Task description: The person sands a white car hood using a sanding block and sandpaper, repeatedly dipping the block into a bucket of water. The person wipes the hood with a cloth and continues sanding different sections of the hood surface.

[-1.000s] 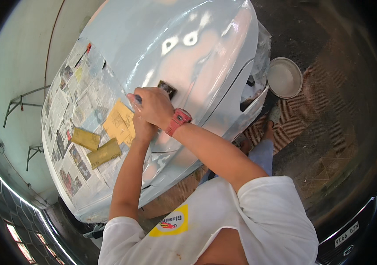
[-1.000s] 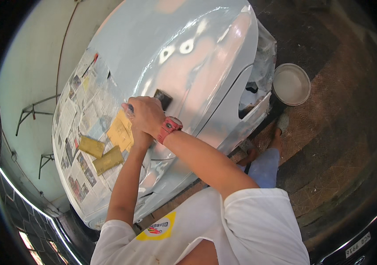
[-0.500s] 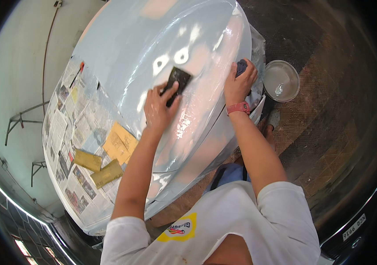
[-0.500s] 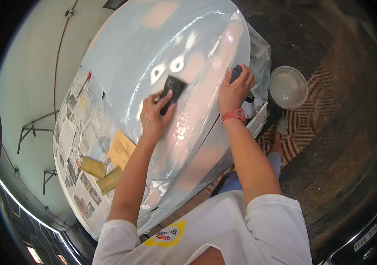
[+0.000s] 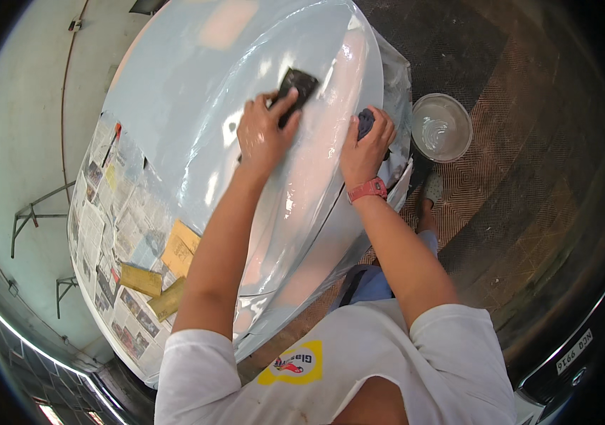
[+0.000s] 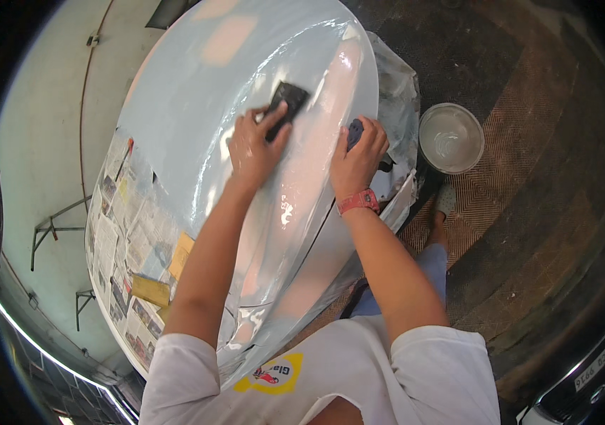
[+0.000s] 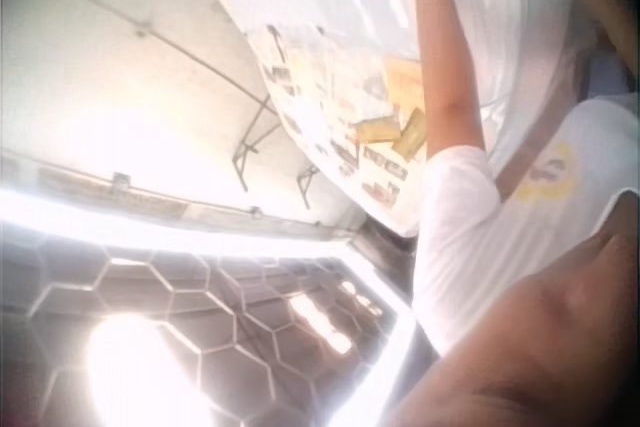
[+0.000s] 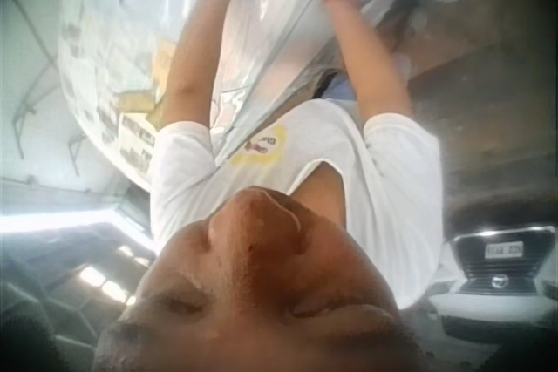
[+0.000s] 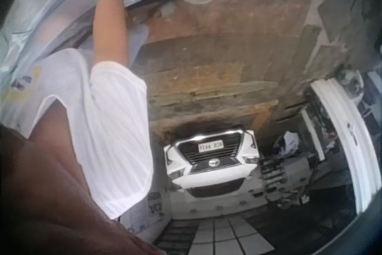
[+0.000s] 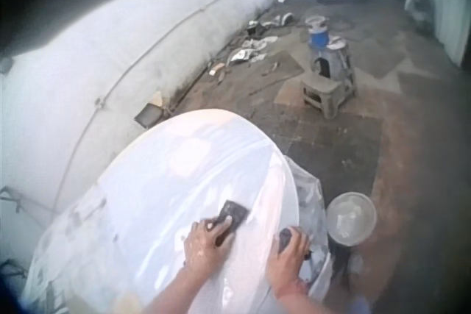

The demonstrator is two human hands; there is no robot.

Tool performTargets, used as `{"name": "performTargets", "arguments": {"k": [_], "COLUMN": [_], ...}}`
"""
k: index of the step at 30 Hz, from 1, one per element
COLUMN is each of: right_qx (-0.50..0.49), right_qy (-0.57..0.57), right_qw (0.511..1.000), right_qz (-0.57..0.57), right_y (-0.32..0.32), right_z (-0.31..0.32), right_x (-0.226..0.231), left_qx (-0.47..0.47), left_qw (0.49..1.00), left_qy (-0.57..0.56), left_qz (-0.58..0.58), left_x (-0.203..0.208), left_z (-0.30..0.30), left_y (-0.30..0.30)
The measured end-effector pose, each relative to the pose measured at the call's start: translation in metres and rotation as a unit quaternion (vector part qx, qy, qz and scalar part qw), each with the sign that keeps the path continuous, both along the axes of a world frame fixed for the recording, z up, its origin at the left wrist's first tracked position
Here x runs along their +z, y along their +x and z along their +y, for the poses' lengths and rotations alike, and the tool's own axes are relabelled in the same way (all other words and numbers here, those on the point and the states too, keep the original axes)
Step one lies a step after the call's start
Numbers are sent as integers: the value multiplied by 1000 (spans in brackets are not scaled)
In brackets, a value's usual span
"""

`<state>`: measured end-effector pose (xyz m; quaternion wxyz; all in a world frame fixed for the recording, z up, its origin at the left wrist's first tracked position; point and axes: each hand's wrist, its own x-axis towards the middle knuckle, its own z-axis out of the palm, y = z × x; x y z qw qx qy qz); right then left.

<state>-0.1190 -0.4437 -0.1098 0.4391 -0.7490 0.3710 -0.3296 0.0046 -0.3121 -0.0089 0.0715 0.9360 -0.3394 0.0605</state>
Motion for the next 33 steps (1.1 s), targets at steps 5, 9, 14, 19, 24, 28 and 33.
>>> {"name": "performTargets", "arguments": {"k": [5, 9, 14, 19, 24, 28, 33], "right_qx": [12, 5, 25, 72, 152, 117, 36], "right_qy": [15, 34, 52, 103, 101, 73, 68], "right_qw": [1000, 999, 998, 991, 979, 988, 946], "right_qz": [-15, -12, -10, -39, -87, 62, 315], "right_y": [-1, 2, -4, -12, -58, -145, -276], "right_z": [10, -4, -1, 3, -79, -179, -287], "right_x": [5, -1, 0, 7, -33, -91, -150], "left_qx": [107, 8, -5, 101, -18, 13, 71], "left_qw": [992, 1000, 999, 990, 999, 999, 992], "left_qy": [43, 1, 8, 48, 27, 45, 41], "left_qz": [-45, -21, -38, -88, -9, 5, -98], "left_x": [-15, -22, -17, -21, -17, -9, -48], "left_z": [-56, -43, -47, -79, -76, -84, -147], "left_y": [64, 12, 29, 80, 4, 19, 112]}}
